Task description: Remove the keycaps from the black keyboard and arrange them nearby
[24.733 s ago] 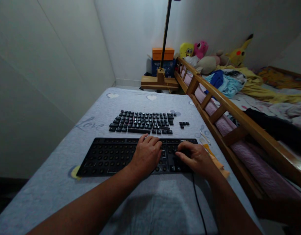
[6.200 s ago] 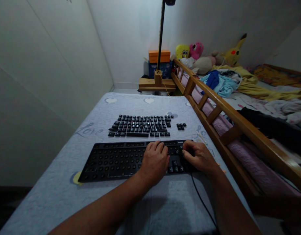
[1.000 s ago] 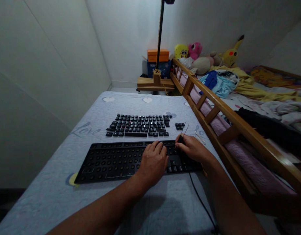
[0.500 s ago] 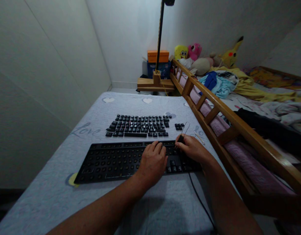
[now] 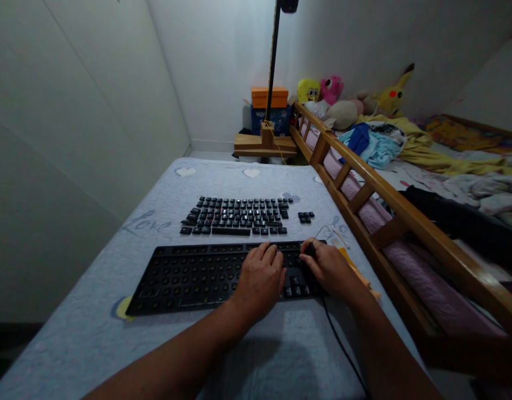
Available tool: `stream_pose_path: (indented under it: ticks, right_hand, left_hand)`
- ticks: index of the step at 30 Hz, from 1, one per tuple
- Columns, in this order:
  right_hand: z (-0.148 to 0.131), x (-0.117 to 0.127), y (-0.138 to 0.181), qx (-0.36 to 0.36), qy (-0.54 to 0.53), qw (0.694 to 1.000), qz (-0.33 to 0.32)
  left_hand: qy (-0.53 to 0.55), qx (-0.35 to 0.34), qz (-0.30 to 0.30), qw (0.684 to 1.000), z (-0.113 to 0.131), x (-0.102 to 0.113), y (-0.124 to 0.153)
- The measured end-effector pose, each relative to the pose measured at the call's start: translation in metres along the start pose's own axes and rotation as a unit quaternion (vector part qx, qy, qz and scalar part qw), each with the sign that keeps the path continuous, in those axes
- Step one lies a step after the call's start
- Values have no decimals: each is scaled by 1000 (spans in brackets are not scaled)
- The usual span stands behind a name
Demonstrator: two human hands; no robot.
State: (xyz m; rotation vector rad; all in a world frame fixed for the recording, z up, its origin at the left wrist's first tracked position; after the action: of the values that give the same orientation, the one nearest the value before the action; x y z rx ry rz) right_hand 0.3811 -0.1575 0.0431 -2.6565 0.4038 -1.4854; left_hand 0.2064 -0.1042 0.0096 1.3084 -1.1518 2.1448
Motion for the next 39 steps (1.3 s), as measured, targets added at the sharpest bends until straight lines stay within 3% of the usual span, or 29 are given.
stream_pose_path:
  ticks: [8, 19, 29, 39]
  right_hand:
    - [16, 5, -23, -37, -77, 994, -65]
    - [11, 14, -48, -89, -127, 981, -117]
    - [-17, 6, -14, 6, -89, 996, 5]
    - [-21, -5, -7, 35, -154, 987, 41]
  left_hand:
    - [-4, -1, -3, 1000, 1, 1, -1]
    - [3, 4, -8, 1000, 1, 2, -2]
    - [73, 36, 45, 996, -4, 8, -3]
    - [136, 51, 98, 985, -9, 9, -5]
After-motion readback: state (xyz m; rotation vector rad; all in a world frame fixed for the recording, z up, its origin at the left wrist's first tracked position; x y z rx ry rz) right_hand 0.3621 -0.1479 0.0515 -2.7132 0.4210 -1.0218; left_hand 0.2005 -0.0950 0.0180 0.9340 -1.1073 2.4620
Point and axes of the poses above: each hand's wrist, its own y-axis away from the middle knuckle, its own x-axis out of the back of the hand, z = x × y, the point moved 1 cm from there along -y, towards the middle knuckle, and after that the axes turned 9 degrees about z, right-handed, at the moved point
